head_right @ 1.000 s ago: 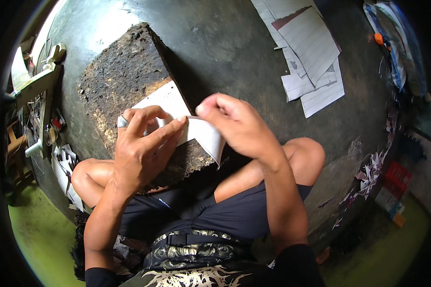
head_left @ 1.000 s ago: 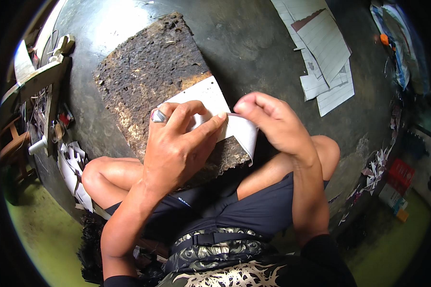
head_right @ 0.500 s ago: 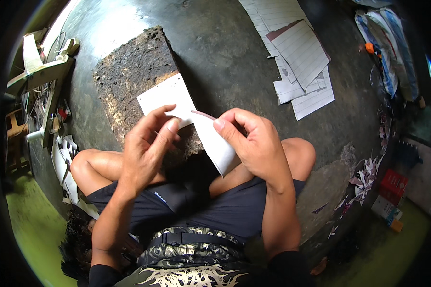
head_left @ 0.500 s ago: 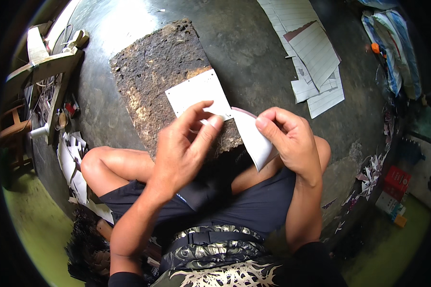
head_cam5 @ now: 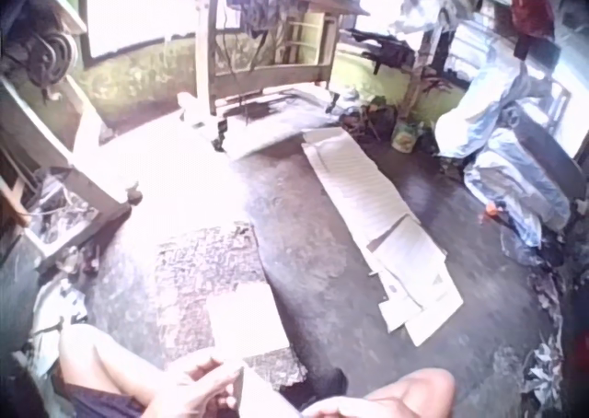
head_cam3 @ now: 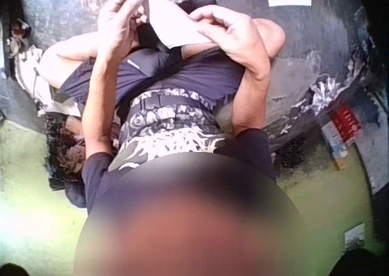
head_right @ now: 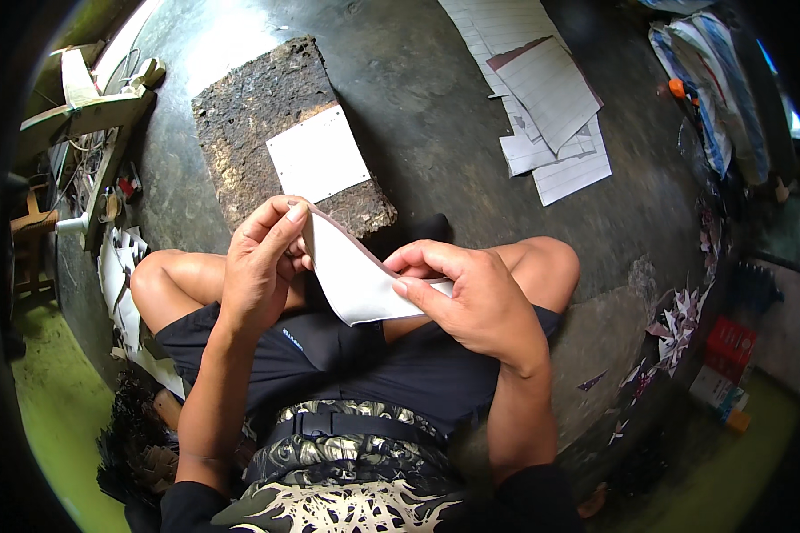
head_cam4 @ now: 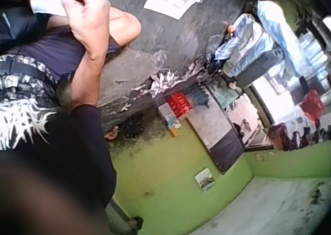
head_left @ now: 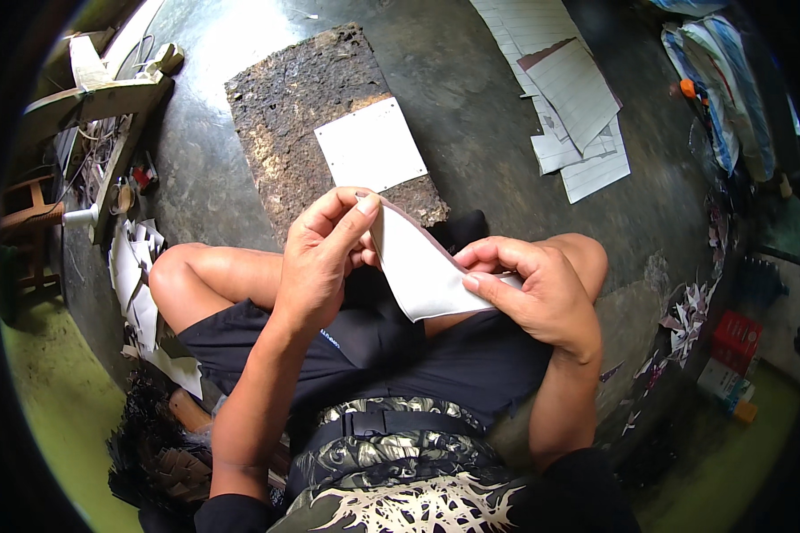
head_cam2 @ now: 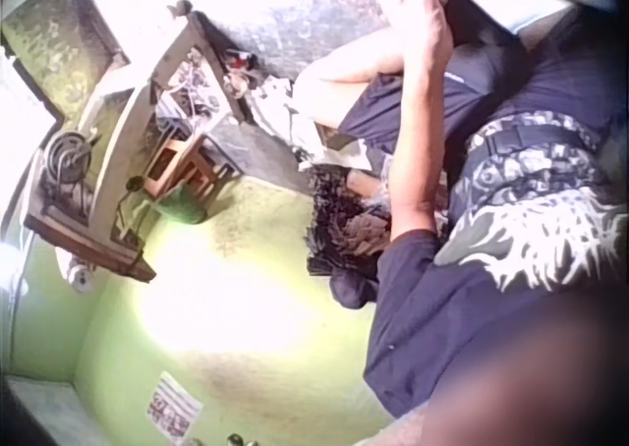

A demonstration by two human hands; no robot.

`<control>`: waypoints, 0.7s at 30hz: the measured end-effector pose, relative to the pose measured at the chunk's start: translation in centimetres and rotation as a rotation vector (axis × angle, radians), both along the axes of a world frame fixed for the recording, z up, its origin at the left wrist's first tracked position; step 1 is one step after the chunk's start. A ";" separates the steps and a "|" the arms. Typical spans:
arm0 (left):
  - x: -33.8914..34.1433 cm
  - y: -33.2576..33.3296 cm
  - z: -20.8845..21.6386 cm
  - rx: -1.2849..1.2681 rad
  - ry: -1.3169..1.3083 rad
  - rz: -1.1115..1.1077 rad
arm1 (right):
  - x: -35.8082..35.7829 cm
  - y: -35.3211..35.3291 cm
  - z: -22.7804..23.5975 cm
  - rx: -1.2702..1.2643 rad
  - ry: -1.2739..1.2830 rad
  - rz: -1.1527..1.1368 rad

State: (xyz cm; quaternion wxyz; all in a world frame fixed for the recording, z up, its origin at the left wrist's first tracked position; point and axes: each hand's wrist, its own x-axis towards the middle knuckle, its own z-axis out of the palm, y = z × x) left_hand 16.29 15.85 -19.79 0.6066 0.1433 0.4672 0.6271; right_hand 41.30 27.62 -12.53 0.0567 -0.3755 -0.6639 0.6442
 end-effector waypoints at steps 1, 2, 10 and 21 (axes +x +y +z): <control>0.0 -0.3 0.1 -0.043 -0.074 0.023 | 0.0 -0.3 0.2 0.003 -0.021 -0.009; 0.1 -0.5 0.1 -0.057 -0.158 0.049 | 0.1 -0.5 0.3 0.003 -0.030 -0.018; 1.8 -2.3 1.4 -0.035 0.070 -0.374 | 0.2 -1.3 -2.3 0.704 0.360 0.107; 3.2 -3.3 1.4 -0.095 -0.232 -0.221 | 0.7 -5.0 -3.7 -0.427 0.254 -0.380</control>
